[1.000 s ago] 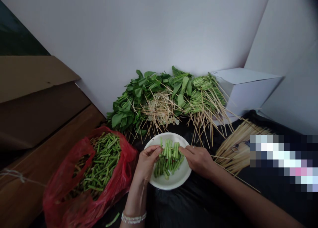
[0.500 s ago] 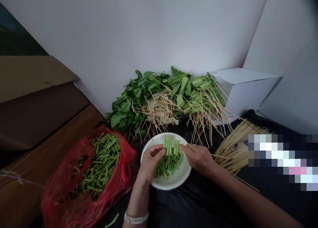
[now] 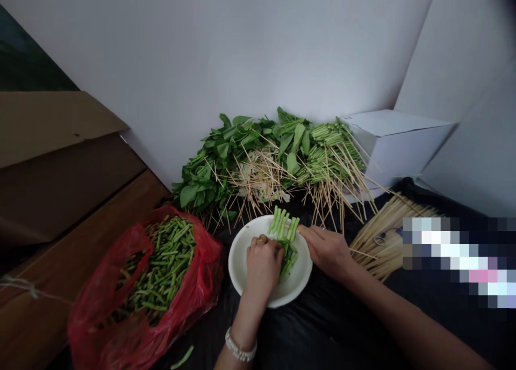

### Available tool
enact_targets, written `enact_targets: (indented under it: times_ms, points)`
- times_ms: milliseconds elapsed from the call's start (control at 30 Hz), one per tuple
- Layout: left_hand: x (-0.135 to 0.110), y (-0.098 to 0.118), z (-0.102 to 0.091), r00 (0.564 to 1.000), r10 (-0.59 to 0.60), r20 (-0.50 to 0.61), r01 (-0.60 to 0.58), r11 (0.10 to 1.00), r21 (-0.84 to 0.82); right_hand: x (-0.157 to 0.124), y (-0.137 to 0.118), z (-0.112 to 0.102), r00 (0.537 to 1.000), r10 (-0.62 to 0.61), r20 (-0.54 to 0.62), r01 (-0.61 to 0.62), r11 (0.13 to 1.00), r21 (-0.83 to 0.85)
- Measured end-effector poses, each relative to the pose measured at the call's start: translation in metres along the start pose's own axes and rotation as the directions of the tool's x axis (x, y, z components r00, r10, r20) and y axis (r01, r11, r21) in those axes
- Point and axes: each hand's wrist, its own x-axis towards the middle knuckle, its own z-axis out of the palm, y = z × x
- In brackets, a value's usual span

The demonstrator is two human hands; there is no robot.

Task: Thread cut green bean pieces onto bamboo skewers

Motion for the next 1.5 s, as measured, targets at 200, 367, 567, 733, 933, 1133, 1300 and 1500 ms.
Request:
enact_targets:
  times_ms: [200, 367, 567, 733, 933, 1133, 1300, 1500]
  points:
    - [0.01, 0.017, 0.012, 1.0, -0.01, 0.011, 0.009, 0.992, 0.123, -0.001, -0.001, 0.002, 1.0, -0.022, -0.014, 0.022, 1.0, 0.014]
    - [0.011, 0.012, 0.019, 0.998, -0.034, -0.053, 0.027, 0.993, -0.119, -0.003, -0.001, 0.004, 1.0, -0.021, 0.005, 0.021, 1.0, 0.017]
    - [0.006, -0.014, 0.007, 0.994, -0.108, 0.033, 0.108, 0.825, -0.555, 0.0, -0.001, 0.0, 1.0, 0.005, -0.017, -0.004, 0.999, 0.034]
    - [0.005, -0.034, -0.011, 0.971, -0.169, 0.168, 0.228, 0.444, -0.867, 0.001, -0.004, -0.002, 0.999, 0.006, -0.036, -0.005, 0.999, 0.035]
    - [0.0, -0.031, -0.028, 0.905, -0.243, 0.35, 0.369, 0.036, -0.929, -0.001, -0.004, 0.0, 0.998, -0.055, 0.035, 0.054, 0.997, 0.051]
    - [-0.002, -0.034, -0.026, 0.916, -0.236, 0.326, 0.345, 0.046, -0.937, -0.001, -0.002, 0.001, 0.995, -0.065, 0.08, 0.06, 0.997, 0.058]
    - [-0.003, -0.034, -0.023, 0.931, -0.257, 0.261, 0.311, 0.182, -0.933, -0.002, -0.002, 0.001, 0.991, -0.08, 0.105, 0.077, 0.997, 0.031]
    - [-0.002, -0.028, -0.021, 0.937, -0.307, 0.167, 0.259, 0.29, -0.921, -0.004, -0.002, 0.003, 0.988, -0.112, 0.108, 0.115, 0.993, -0.017]
